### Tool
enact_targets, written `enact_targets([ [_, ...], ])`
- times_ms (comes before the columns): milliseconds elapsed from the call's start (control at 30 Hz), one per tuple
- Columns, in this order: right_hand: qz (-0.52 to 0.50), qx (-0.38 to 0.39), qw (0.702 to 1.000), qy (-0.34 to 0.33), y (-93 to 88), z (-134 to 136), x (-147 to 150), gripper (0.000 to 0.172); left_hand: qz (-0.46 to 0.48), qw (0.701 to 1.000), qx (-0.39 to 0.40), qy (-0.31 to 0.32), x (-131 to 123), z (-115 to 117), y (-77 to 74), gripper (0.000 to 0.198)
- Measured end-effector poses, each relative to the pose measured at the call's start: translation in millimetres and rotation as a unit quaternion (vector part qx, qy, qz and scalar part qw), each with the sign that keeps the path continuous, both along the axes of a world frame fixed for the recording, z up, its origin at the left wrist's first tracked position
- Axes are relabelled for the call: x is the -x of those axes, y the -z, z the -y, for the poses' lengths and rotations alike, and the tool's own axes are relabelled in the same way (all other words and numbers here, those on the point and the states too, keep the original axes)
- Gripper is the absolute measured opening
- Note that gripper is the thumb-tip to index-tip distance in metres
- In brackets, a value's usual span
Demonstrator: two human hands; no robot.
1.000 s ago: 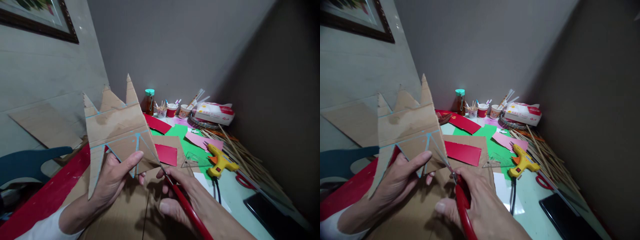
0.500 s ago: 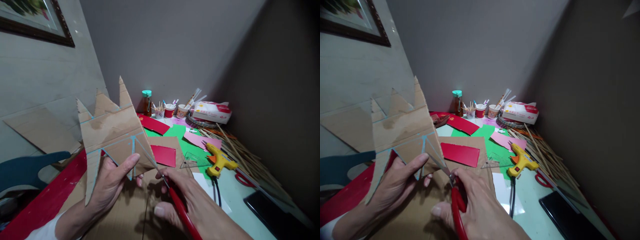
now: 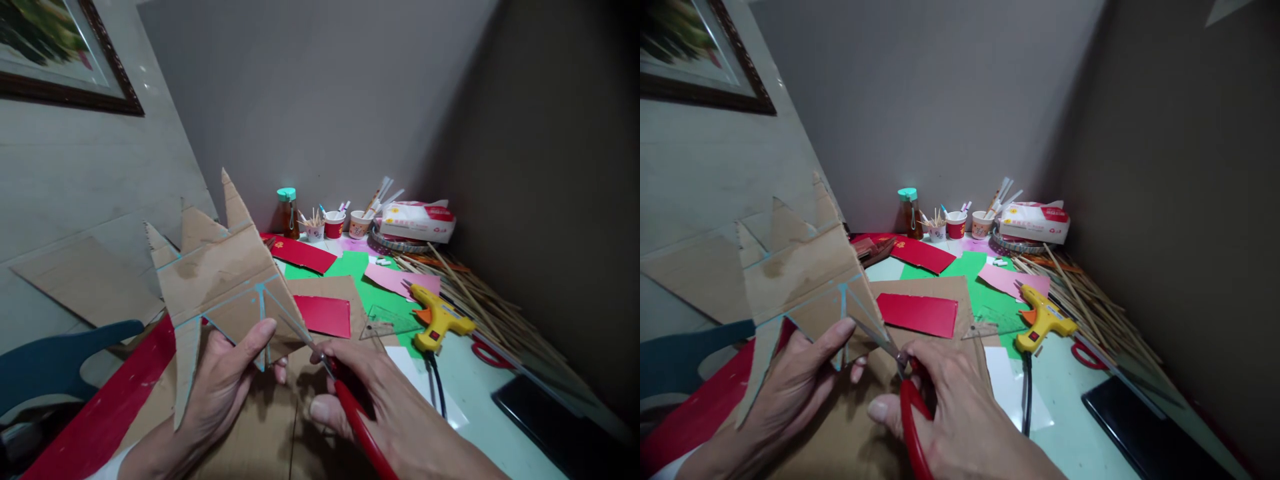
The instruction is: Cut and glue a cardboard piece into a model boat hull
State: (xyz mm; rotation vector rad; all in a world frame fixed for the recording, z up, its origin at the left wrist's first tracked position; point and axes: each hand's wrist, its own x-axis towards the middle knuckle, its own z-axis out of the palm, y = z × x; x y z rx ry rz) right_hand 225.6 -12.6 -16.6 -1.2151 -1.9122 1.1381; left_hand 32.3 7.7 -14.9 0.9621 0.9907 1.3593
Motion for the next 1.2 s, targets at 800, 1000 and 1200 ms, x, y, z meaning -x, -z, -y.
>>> enact_targets([
  [800, -0.017, -0.025, 0.998, -0.054, 17.1, -12.5, -2.6, 0.037, 0.046, 0.999, -0.007, 0.018, -0.6, -1.3, 2.4, 0.021],
  [1000, 0.008, -0.030, 0.999, -0.037, 20.5, -16.4, 1.5, 0.034, 0.030, 0.999, 0.010, 0.015, 0.0, -2.1, 2.7, 0.022],
  [1200, 0.048, -0.041, 0.998, -0.031, 20.4, -19.6, 5.6, 0.036, 0.022, 1.000, -0.001, 0.007, 5.3, -5.8, 6.9, 0.023],
])
